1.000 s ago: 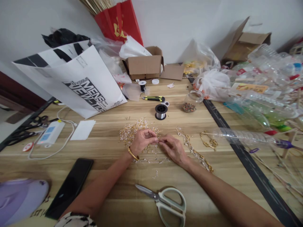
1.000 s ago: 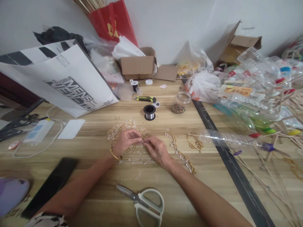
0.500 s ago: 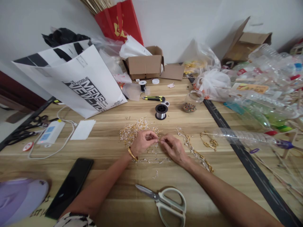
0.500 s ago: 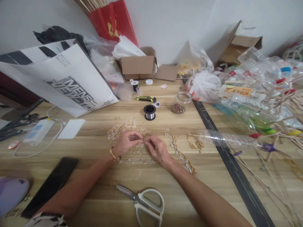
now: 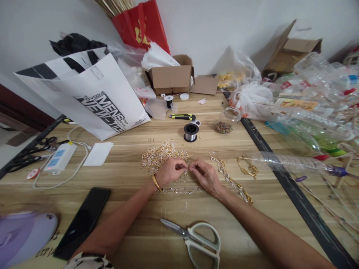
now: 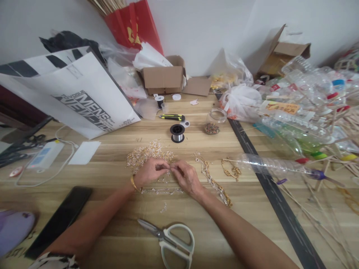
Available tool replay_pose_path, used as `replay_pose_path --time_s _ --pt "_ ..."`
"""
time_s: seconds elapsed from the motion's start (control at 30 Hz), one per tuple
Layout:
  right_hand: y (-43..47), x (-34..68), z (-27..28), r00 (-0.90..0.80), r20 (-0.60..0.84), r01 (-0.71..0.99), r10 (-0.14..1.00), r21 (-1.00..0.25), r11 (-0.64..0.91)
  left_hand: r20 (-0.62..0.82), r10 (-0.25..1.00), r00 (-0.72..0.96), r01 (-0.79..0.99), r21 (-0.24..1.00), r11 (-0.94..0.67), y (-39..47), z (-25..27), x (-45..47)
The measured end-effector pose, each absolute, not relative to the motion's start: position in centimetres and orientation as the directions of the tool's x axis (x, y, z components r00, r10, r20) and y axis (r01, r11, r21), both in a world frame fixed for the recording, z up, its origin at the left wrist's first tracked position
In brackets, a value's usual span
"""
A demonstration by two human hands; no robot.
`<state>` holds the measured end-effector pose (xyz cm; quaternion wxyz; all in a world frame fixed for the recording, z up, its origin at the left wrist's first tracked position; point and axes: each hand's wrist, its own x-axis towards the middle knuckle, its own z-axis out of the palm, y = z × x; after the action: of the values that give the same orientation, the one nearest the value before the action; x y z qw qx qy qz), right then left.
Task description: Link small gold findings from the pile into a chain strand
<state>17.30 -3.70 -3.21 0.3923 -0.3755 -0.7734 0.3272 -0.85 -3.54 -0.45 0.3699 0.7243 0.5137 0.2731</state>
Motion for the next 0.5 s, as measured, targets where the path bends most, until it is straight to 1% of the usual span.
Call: replay_pose_path --time_s 0.23,0.5 --pt "-3.7 17.2 -2.9 -0.348 0.411 0.342 0.843 -0.782 0.522 -0.065 0.966 0.249 0.484 0.872 -0.066 -3.6 0.3 -0.8" --pt "-3.7 17.3 -3.1 -0.345 0.428 0.357 0.836 -0.763 0.538 -0.085 0.960 0.267 0.393 0.919 -0.028 -3.4 0.8 -1.0"
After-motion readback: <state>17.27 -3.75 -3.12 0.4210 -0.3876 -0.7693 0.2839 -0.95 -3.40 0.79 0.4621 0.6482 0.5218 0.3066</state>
